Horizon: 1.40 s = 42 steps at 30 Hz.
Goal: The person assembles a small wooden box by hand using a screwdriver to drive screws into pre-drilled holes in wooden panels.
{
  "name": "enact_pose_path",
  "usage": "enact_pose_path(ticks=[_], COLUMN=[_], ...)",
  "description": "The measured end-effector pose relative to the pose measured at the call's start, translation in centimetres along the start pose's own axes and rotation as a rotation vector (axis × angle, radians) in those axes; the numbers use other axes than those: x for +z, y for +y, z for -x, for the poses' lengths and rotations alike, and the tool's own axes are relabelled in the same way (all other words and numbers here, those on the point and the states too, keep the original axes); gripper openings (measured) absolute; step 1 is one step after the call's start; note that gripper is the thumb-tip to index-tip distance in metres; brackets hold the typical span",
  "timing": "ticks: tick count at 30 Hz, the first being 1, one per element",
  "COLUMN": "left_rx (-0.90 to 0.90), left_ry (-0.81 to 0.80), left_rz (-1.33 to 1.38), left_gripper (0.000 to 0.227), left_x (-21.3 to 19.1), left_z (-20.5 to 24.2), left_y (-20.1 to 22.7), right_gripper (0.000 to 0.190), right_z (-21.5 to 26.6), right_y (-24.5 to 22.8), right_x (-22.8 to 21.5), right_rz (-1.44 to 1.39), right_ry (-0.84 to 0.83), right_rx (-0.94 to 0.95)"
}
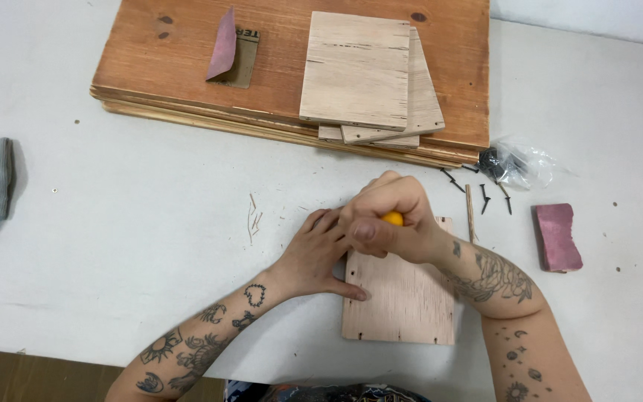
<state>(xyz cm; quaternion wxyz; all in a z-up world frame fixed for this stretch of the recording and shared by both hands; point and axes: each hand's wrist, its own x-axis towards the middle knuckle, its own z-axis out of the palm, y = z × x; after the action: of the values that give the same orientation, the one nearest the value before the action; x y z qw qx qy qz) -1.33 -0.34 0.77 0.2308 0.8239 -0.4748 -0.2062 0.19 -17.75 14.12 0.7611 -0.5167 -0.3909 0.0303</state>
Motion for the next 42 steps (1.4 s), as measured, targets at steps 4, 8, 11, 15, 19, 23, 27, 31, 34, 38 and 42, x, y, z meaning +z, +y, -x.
enact_pose_path(ticks=[4,8,11,15,19,23,27,31,34,38,42], left_rx=[0.011,0.012,0.008,-0.142,-0.085,0.004,0.098,0.007,0.134,0.088,0.028], left_ry=[-0.001,-0.022,-0.023,-0.247,-0.11,0.077,0.262,0.116,0.187,0.121,0.022], left_rz=[-0.021,0.005,-0.029,-0.023,-0.081,-0.157,-0.213,-0.105,-0.119,-0.05,-0.016], left_gripper=[0.127,0.134,0.131,0.092,0.086,0.08,0.075,0.074,0.068,0.073,0.082], left_x=[-0.5,-1.2,-0.8,-8.5,-14.2,-11.8,2.7,0.7,-0.3,0.3,2.5], left_z=[0.2,0.4,0.1,0.2,-13.1,-13.5,0.2,-0.2,0.0,-0.6,-0.5], left_y=[0.5,0.8,0.8,6.8,14.2,11.7,-1.6,-0.4,0.1,-0.5,-2.0], right_gripper=[0.052,0.052,0.048,0.037,0.037,0.037,0.038,0.042,0.039,0.04,0.038], right_z=[2.3,3.8,2.9,-0.7,-1.4,-2.6,-3.1,-2.0,-0.1,1.1,3.0], right_y=[-1.0,-1.5,-2.9,-2.6,-1.7,-0.9,-0.1,-0.3,0.6,1.2,2.0], right_x=[0.1,0.3,0.8,2.1,1.6,0.9,0.6,0.3,1.0,1.5,1.6], right_rz=[0.193,0.338,0.341,0.036,-0.131,-0.344,-0.568,-0.473,-0.415,-0.151,0.143], right_ry=[0.133,0.347,0.216,-0.299,-0.489,-0.741,-0.981,-0.846,-0.533,-0.231,0.002], right_rx=[-0.055,-0.24,-0.173,0.012,0.053,0.115,0.19,0.12,0.223,0.064,-0.108])
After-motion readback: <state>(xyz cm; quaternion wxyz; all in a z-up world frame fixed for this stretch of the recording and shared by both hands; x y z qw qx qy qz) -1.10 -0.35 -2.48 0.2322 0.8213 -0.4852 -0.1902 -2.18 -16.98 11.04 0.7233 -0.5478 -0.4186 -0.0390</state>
